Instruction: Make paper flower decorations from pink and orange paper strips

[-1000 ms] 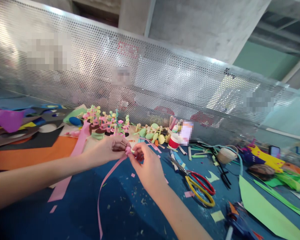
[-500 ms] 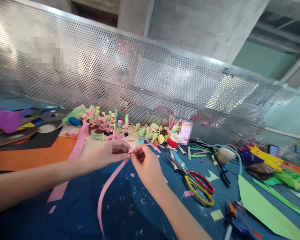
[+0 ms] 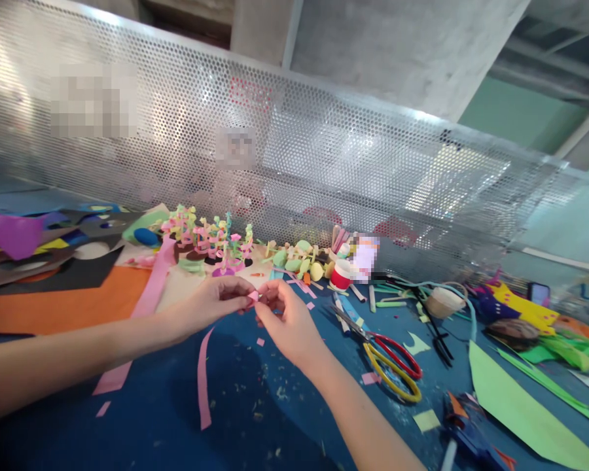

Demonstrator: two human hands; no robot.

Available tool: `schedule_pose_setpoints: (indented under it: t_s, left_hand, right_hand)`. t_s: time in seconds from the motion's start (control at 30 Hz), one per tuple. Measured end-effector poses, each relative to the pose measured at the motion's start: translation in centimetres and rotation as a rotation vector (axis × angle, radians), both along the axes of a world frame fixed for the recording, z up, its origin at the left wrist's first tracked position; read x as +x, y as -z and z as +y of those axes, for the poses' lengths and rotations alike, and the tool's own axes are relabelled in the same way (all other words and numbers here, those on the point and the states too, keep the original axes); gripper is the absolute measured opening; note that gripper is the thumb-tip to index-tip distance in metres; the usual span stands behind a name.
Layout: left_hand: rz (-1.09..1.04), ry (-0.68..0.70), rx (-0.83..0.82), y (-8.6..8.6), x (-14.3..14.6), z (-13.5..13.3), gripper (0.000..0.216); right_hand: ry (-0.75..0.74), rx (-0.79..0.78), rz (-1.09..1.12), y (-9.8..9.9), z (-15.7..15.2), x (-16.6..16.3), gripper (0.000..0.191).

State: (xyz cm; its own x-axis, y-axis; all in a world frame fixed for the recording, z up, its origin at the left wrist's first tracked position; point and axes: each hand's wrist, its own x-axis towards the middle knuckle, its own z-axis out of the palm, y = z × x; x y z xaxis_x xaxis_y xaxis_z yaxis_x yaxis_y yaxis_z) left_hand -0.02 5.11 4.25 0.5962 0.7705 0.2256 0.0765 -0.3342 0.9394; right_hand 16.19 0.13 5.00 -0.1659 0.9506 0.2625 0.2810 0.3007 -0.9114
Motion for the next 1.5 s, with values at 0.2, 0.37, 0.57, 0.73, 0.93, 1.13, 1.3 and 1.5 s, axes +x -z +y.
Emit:
schedule_pose_setpoints:
  t_s: [0.2,0.37,0.57,0.73,0.93,1.13,1.3,1.5]
  left_hand:
    - [0.055,0.019,-0.002,0.0,-0.1,0.5,0.017]
    - [0.11,0.016,0.069,-0.1,-0.1,0.1,0.018]
    - [0.073,0.063,0.046,-0.2,0.0,-0.2,0.023]
    - [0.068,0.081,0.003,0.1,0.0,0.2,0.026]
    - [0.107,0.137,-0.136,-0.6,-0.4,0.7,0.027]
    - [0.084,0.152,-0.268,-0.9,-0.8,0.8,0.024]
    - [0.121,0.144,-0.287,-1.1,-0.8,0.5,0.028]
    - [0.124,0.143,-0.248,-1.3,-0.9,0.6,0.026]
  right_hand:
    - [0.046,-0.06,-0.038,-0.6,0.1,0.4,0.014]
    - [0.039,-0.094,-0.072,-0.7,0.2,0.7,0.02]
    - [0.087,-0.228,-0.031,-1.2,0.0,0.9,0.016]
    - [0.02,-0.296,-0.028,-1.4,-0.1,1.3,0.014]
    - [0.021,-0.254,-0.071,-1.4,-0.1,1.8,0.015]
    - [0.003,-0.236,-0.096,-1.8,0.0,1.5,0.018]
    - [0.001,-0.242,-0.104,-2.0,-0.1,1.2,0.017]
    - [0.029,-0.189,-0.148,-1.9,-0.2,1.4,0.019]
